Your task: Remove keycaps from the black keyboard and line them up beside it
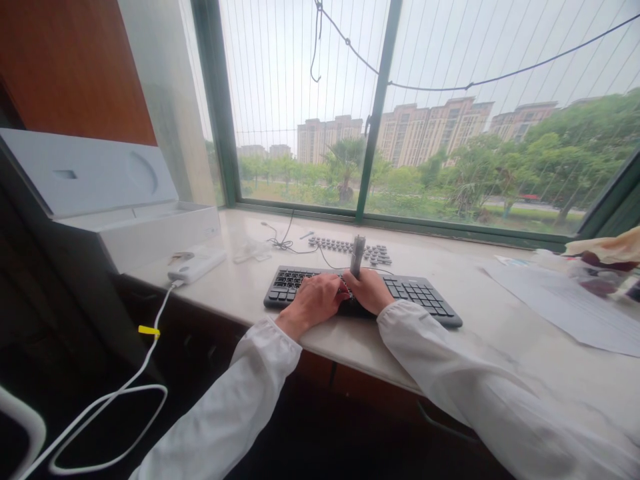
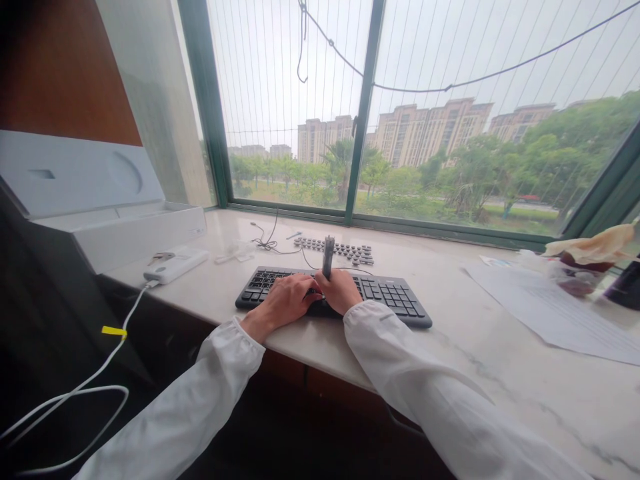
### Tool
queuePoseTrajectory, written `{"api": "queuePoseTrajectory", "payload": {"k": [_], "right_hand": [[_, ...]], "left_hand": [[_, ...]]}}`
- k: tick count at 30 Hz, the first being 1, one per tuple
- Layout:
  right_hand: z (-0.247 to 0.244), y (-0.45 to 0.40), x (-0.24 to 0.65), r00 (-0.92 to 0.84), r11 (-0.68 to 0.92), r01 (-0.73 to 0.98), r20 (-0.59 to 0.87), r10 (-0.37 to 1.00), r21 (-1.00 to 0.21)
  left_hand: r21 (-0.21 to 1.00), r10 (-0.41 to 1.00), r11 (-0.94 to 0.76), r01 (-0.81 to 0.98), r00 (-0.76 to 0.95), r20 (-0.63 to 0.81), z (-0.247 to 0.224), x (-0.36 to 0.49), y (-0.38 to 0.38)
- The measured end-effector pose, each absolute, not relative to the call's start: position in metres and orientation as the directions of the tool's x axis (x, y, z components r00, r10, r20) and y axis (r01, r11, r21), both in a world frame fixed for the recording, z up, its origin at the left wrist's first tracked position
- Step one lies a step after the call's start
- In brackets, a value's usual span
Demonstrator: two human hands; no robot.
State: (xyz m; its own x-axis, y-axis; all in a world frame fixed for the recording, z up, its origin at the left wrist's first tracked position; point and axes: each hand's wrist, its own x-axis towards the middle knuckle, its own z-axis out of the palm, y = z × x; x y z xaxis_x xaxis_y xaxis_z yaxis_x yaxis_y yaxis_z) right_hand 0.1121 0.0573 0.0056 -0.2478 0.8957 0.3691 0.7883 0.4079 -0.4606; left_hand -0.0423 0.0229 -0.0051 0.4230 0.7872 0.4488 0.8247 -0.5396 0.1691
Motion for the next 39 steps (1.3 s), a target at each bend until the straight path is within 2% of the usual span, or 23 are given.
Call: {"api": "queuePoseTrajectory", "payload": {"k": [8,23,34,39], "right_hand": [[0.0039,0.0595,0.1145,-0.287,0.437,0.756,0.352,0.891,-0.487],[0.0047,0.0577,0.1135,-0.254,0.409,0.758,0.347,0.903,-0.508],[0.004,0.0554,0.11,-0.121,0.271,0.758,0.28,0.952,-0.593],[0.0046,0.0529,0.1092,-0.191,0.362,0.756,0.346,0.919,-0.545]], "left_hand": [[0.141,0.774,-0.558,0.818,0.451,0.444,-0.0019,-0.0414,0.0214],[0.123,0.762,-0.565,0.816,0.46,0.455,-0.0044,-0.0417,0.0228],[0.188,0.818,-0.51,0.84,0.405,0.409,-0.0034,-0.0402,0.0198],[0.187,0.829,-0.492,0.85,0.392,0.399,-0.0013,-0.039,0.0186]]}}
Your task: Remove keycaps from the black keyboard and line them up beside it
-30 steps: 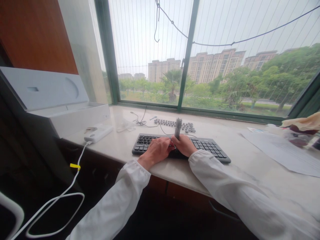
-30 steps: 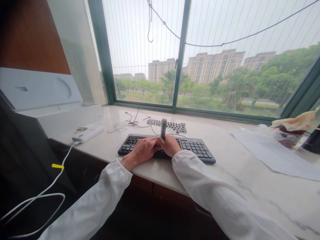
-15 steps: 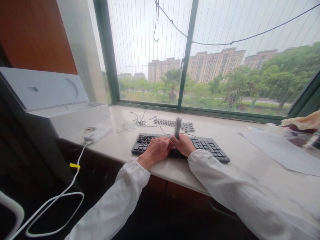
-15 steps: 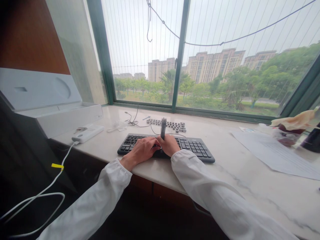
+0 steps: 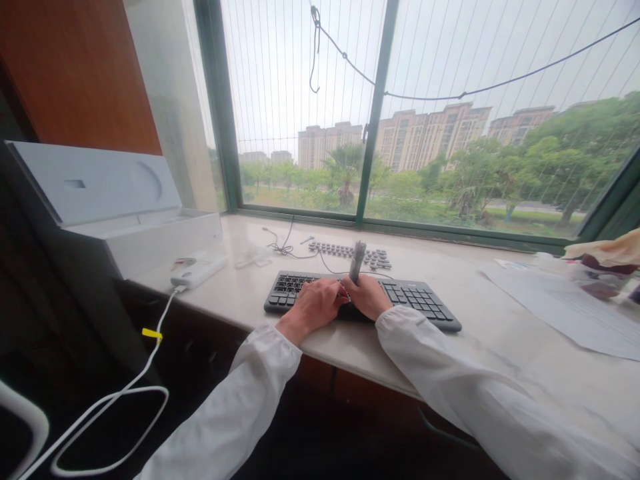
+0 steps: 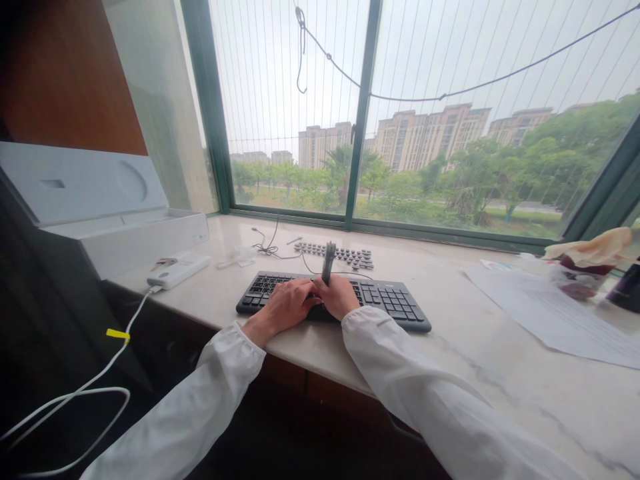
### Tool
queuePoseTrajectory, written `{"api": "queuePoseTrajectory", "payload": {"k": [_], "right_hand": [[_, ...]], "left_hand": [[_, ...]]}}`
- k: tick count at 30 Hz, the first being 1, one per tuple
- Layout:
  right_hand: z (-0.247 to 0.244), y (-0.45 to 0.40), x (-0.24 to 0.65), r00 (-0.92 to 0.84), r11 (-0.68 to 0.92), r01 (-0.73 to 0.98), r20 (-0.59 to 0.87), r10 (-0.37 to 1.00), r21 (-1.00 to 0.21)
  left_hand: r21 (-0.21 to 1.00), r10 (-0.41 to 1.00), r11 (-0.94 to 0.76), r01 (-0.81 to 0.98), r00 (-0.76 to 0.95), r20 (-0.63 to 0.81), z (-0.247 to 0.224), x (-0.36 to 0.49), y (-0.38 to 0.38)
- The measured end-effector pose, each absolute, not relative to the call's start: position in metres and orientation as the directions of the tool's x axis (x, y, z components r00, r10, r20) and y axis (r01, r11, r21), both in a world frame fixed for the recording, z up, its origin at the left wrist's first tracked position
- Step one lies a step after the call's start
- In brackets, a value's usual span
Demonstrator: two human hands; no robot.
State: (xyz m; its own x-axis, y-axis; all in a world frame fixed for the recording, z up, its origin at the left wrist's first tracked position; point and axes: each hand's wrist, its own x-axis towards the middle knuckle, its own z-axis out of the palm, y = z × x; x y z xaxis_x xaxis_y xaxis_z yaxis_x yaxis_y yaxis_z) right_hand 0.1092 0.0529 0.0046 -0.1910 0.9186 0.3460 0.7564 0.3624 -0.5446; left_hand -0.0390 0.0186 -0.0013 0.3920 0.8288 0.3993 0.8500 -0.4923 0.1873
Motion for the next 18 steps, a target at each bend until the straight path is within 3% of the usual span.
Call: {"api": "queuePoseTrajectory", "payload": {"k": [12,18], "right_hand": [[0.0071,0.0491,0.1102,-0.135,0.271,0.728,0.255,0.957,-0.63],[0.0029,0.0498,0.1082,-0.21,0.419,0.792,0.446,0.87,-0.444]], "left_hand": [[0.217,0.808,-0.52,0.826,0.393,0.439,-0.0044,-0.0405,0.0207],[0.222,0.831,-0.498,0.838,0.388,0.398,0.0013,-0.0428,0.0185]]}}
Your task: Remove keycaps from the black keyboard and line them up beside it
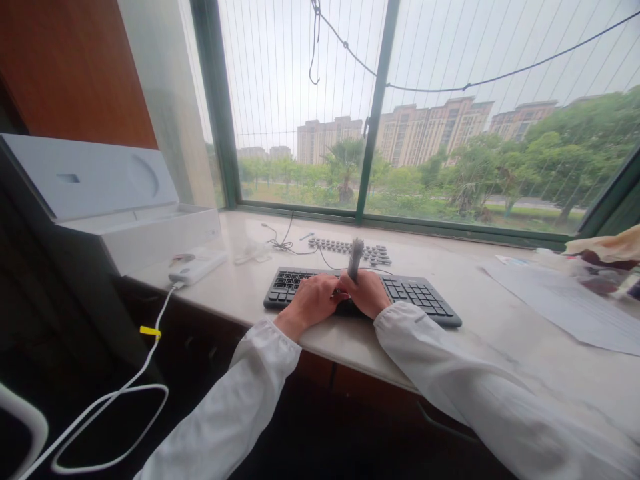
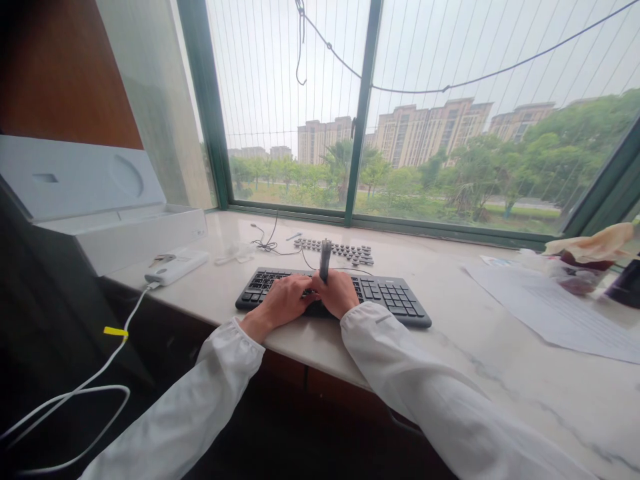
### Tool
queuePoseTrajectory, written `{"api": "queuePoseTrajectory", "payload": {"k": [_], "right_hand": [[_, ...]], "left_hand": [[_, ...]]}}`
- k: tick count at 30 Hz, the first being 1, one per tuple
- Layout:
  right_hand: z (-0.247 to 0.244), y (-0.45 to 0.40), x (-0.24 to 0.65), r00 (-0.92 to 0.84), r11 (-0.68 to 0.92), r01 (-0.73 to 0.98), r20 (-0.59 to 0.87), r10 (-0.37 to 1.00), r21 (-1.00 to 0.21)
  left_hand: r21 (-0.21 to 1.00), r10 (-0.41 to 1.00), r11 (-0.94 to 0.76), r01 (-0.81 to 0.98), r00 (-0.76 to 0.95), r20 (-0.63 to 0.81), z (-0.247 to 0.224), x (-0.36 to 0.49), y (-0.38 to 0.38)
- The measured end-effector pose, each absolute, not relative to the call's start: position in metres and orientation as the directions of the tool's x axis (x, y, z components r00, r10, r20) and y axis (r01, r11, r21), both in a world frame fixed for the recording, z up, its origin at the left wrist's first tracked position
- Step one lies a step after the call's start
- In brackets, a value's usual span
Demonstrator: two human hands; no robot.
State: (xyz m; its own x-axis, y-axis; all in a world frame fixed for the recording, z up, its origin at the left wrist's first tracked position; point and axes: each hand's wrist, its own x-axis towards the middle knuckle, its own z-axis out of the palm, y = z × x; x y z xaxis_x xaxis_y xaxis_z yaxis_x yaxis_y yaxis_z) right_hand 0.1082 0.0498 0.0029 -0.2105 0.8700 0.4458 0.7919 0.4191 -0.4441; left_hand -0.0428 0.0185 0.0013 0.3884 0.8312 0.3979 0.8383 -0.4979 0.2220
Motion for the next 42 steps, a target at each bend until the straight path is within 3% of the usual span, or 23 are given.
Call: {"api": "queuePoseTrajectory", "payload": {"k": [8,21,35,42], "right_hand": [[-0.002,0.049,0.109,-0.287,0.481,0.825,0.512,0.81,-0.298],[-0.008,0.047,0.11,-0.274,0.498,0.792,0.524,0.806,-0.352],[-0.006,0.047,0.109,-0.263,0.474,0.816,0.518,0.814,-0.33],[-0.004,0.045,0.108,-0.303,0.503,0.823,0.546,0.781,-0.263]], "left_hand": [[0.201,0.821,-0.519,0.831,0.419,0.387,0.001,-0.045,0.021],[0.131,0.849,-0.459,0.879,0.39,0.355,0.004,-0.043,0.023],[0.111,0.846,-0.445,0.889,0.376,0.378,0.0,-0.043,0.026],[0.116,0.839,-0.458,0.881,0.386,0.383,0.0,-0.044,0.025]]}}
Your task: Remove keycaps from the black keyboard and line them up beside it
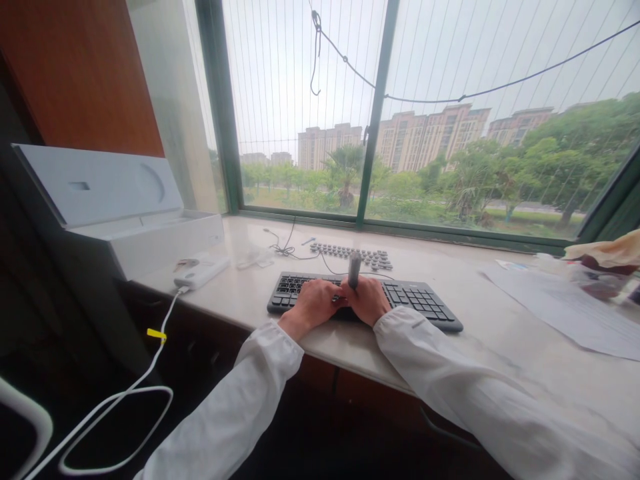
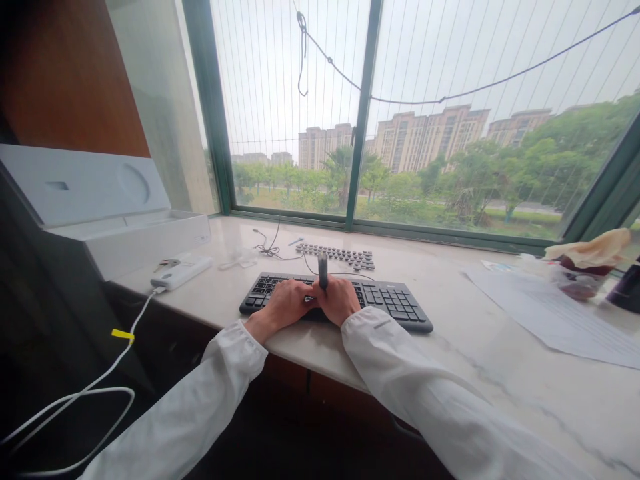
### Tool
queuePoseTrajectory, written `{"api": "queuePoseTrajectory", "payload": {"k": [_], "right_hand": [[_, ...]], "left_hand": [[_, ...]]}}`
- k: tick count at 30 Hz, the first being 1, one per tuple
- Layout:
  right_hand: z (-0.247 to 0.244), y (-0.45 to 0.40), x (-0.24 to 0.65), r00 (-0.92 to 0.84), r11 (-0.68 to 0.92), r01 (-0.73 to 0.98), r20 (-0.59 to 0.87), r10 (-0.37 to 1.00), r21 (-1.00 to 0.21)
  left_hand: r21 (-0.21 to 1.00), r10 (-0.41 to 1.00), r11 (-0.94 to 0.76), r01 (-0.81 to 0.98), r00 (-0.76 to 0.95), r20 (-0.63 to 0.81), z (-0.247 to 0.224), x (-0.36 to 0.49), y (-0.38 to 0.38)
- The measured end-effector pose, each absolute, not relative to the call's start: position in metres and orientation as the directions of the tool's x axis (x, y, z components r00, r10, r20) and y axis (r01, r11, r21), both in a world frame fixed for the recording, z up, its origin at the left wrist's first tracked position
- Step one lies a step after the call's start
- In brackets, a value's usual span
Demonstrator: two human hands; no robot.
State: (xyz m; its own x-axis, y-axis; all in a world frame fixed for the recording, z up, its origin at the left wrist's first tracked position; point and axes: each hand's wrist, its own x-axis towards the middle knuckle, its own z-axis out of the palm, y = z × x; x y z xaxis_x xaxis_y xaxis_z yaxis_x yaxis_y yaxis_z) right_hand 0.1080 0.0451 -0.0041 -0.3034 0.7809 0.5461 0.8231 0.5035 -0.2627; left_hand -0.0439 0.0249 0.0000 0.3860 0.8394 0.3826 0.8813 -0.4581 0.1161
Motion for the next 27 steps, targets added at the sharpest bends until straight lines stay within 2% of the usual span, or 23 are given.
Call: {"api": "queuePoseTrajectory", "payload": {"k": [17,27], "right_hand": [[-0.0075,0.0452,0.1085,-0.321,0.5,0.846,0.57,0.756,-0.187],[0.0013,0.0462,0.1099,-0.126,0.424,0.858,0.68,0.722,-0.29]], "left_hand": [[0.087,0.84,-0.448,0.89,0.385,0.382,-0.0006,-0.0436,0.026],[0.155,0.811,-0.49,0.858,0.383,0.443,-0.0043,-0.0424,0.0232]]}}
